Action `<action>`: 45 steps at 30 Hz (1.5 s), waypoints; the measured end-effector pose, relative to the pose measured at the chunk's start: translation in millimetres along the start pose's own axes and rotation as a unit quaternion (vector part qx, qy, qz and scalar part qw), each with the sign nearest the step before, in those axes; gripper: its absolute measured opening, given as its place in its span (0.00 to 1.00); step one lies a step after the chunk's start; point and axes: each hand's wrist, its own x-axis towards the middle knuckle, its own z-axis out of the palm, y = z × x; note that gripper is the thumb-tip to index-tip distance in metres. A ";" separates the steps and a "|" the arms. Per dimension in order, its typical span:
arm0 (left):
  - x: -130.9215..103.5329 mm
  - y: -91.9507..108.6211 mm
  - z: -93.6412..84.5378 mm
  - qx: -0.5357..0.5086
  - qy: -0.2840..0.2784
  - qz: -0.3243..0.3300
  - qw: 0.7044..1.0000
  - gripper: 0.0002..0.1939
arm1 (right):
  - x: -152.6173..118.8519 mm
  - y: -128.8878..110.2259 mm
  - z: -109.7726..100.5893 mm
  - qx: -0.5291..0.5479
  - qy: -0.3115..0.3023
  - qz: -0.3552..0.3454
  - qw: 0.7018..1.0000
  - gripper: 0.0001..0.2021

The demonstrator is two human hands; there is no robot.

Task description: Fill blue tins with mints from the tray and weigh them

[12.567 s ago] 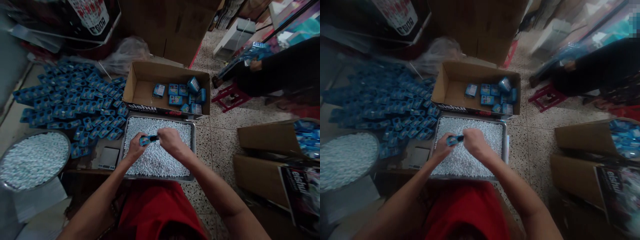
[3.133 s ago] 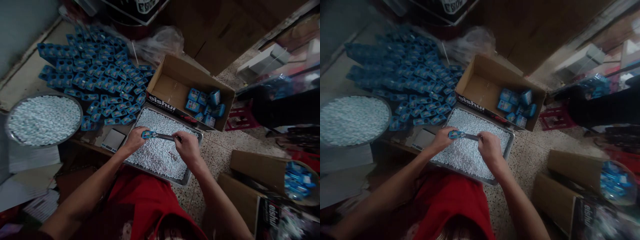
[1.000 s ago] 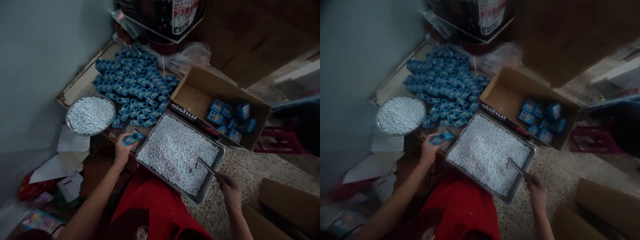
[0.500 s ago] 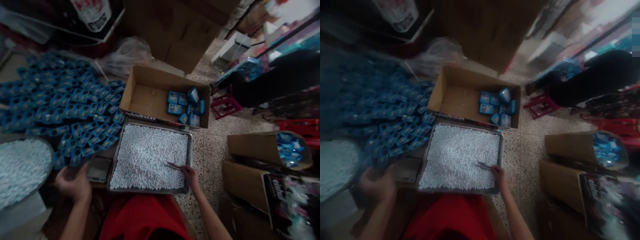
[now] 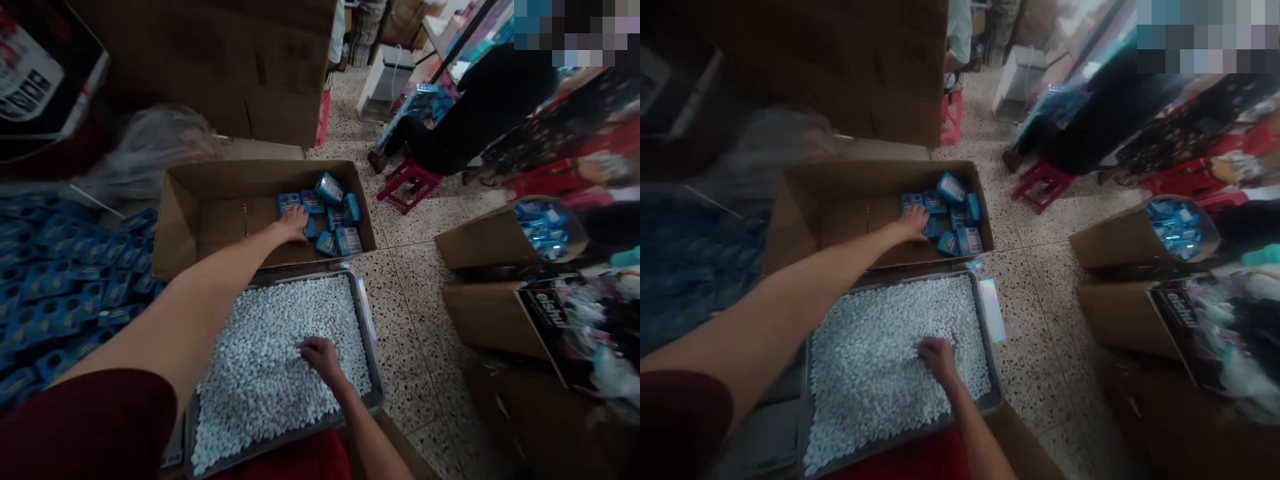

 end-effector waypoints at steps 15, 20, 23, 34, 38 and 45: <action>-241.0 45.8 -111.9 -0.521 0.216 -0.070 0.823 0.32 | -95.6 -132.7 -77.9 0.091 -0.016 -0.019 0.996 0.15; -315.8 72.6 -63.6 -0.749 0.252 -0.229 0.568 0.21 | -99.5 -174.0 -86.8 0.053 -0.056 -0.039 0.996 0.17; -336.6 73.4 -22.8 -0.789 0.305 -0.322 0.425 0.13 | -93.0 -174.1 -84.5 0.040 -0.059 -0.048 0.996 0.17; -375.7 88.5 37.5 -0.804 0.288 -0.404 0.328 0.15 | -81.2 -166.9 -43.7 -0.143 -0.010 -0.138 0.980 0.11; -377.0 75.2 47.4 -0.811 0.247 -0.434 0.306 0.15 | -86.8 -189.8 -12.0 -0.343 0.015 -0.231 0.910 0.09; -383.6 55.5 46.9 -0.829 0.202 -0.446 0.272 0.10 | -94.6 -215.2 24.6 -0.527 -0.028 -0.252 0.811 0.12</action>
